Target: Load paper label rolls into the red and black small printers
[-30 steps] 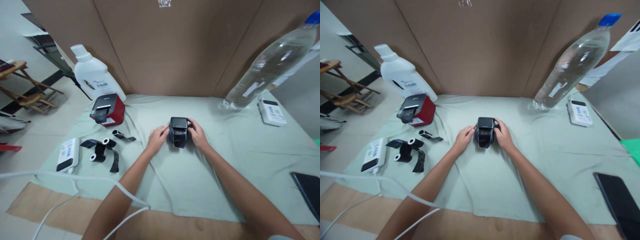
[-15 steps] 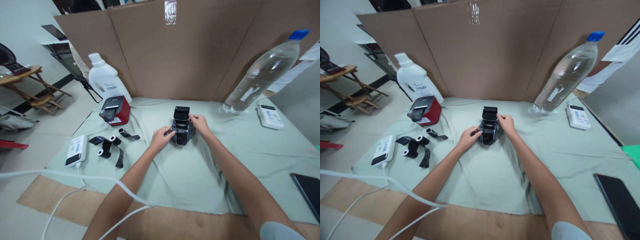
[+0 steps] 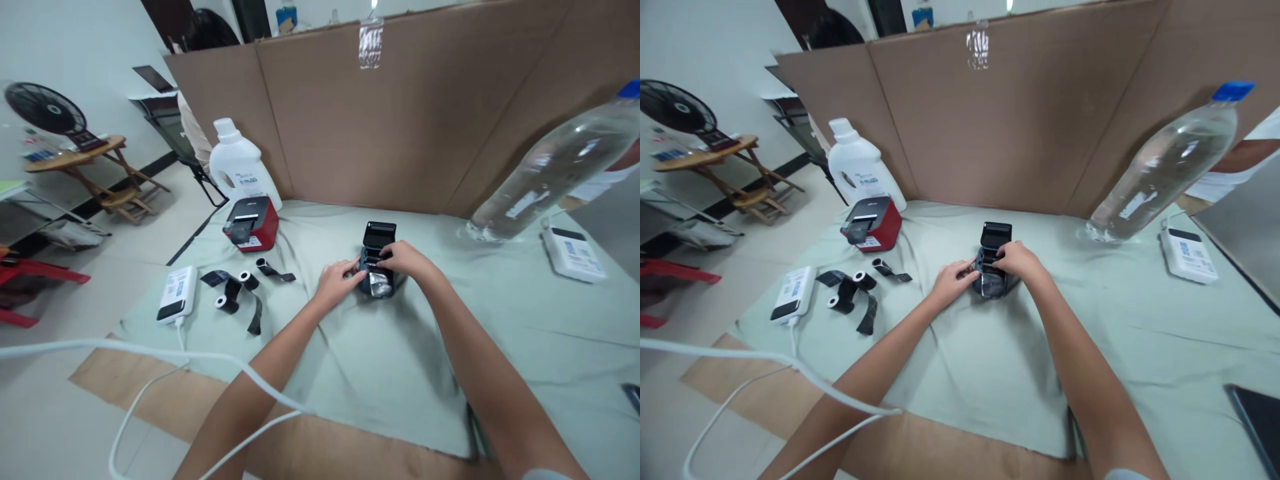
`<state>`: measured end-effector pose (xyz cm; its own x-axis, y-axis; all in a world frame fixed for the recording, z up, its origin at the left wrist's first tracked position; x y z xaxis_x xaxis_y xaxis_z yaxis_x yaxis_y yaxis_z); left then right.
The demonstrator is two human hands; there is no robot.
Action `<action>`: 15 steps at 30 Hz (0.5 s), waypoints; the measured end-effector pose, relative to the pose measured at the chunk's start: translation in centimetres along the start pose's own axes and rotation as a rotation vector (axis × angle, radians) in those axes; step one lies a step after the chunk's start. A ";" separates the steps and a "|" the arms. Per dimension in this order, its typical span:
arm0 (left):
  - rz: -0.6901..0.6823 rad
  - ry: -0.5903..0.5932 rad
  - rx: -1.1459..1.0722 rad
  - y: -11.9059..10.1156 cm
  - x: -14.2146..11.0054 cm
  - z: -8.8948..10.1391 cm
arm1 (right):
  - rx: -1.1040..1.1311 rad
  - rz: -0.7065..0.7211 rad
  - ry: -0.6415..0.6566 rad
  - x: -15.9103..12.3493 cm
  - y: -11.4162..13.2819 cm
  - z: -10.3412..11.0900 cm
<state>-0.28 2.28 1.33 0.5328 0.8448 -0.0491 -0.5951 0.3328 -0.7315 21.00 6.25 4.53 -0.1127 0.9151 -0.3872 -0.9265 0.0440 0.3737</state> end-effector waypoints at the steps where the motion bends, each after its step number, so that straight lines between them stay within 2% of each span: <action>1: -0.003 -0.005 0.005 0.0 0.0 0.0 | -0.014 0.000 0.020 0.2 0.2 0.0; 5: -0.003 -0.010 0.033 0.4 0.1 -0.2 | -0.040 0.016 -0.016 0.0 0.5 0.7; 9: -0.026 -0.023 0.055 0.5 0.3 -0.2 | 0.063 0.106 -0.235 -2.4 1.3 2.8; 12: -0.017 -0.022 0.072 0.1 0.2 0.0 | 0.262 0.279 -0.289 -4.8 4.6 4.3; 15: 0.030 -0.037 0.109 -0.3 0.0 0.0 | 0.323 0.482 -0.344 -6.5 10.2 4.9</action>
<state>-0.17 2.16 1.56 0.4923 0.8693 -0.0434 -0.6733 0.3488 -0.6520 14.00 2.74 14.99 -0.3162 0.9357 0.1564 -0.6415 -0.3323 0.6914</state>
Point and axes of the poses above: each hand's wrist, its own x-axis towards the middle knuckle, its own z-axis out of the back of the hand, y = z × x, the point moved 2 cm from there along x, towards the middle knuckle, and after that the axes turned 13 degrees about y, right-handed, at the moved point
